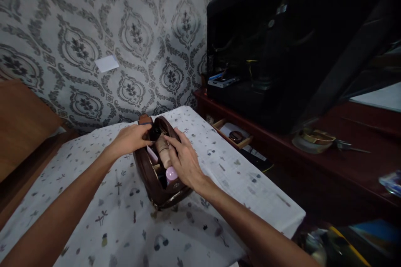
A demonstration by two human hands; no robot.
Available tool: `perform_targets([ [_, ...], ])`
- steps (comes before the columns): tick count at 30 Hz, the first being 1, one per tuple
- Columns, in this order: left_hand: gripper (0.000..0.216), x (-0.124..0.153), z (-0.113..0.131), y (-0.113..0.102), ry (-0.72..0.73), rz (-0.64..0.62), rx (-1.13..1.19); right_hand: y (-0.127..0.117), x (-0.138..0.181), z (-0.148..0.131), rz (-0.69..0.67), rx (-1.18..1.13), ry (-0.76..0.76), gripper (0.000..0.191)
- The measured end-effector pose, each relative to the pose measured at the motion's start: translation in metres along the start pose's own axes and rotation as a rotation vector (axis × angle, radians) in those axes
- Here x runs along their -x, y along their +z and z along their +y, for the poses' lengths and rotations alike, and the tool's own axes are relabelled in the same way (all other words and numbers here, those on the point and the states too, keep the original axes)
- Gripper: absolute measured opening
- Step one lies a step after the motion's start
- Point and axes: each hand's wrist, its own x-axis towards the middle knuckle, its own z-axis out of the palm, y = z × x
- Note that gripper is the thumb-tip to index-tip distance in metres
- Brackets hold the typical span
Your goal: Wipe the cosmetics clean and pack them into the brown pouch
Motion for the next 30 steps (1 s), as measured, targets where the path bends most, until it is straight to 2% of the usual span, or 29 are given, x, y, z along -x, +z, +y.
perform_targets([
  [4,0.036,0.007,-0.003,-0.012,0.024,0.105,0.352,-0.001,0.001,0.0,-0.029,-0.014,0.018,0.046],
  [6,0.04,0.008,-0.001,-0.018,0.059,0.149,0.449,-0.002,0.001,-0.001,-0.03,-0.021,0.016,0.046],
  [10,0.028,0.003,0.004,-0.017,0.184,0.151,0.236,-0.003,0.0,-0.002,-0.026,-0.011,0.029,0.046],
  [14,0.028,-0.007,0.004,-0.005,0.27,0.054,0.025,-0.002,0.0,-0.002,-0.023,-0.013,0.015,0.045],
  [19,0.039,-0.012,-0.001,-0.005,0.355,-0.042,0.03,-0.001,0.001,0.001,-0.008,-0.02,-0.006,0.044],
  [22,0.039,-0.008,-0.003,-0.005,0.349,-0.042,0.092,-0.001,0.0,0.001,-0.024,-0.02,0.006,0.044],
  [24,0.037,0.0,-0.004,0.003,0.303,0.039,0.162,-0.001,0.0,0.001,-0.031,-0.021,0.004,0.044],
  [25,0.036,0.005,-0.004,0.009,0.268,0.121,0.211,-0.002,0.0,0.002,-0.031,-0.024,-0.002,0.044],
  [28,0.041,0.026,-0.003,0.041,0.074,0.506,0.416,-0.004,-0.003,0.006,-0.021,-0.054,-0.04,0.045],
  [30,0.05,0.038,0.0,0.065,-0.132,0.726,0.596,-0.004,-0.006,0.011,-0.013,-0.109,-0.062,0.05],
])
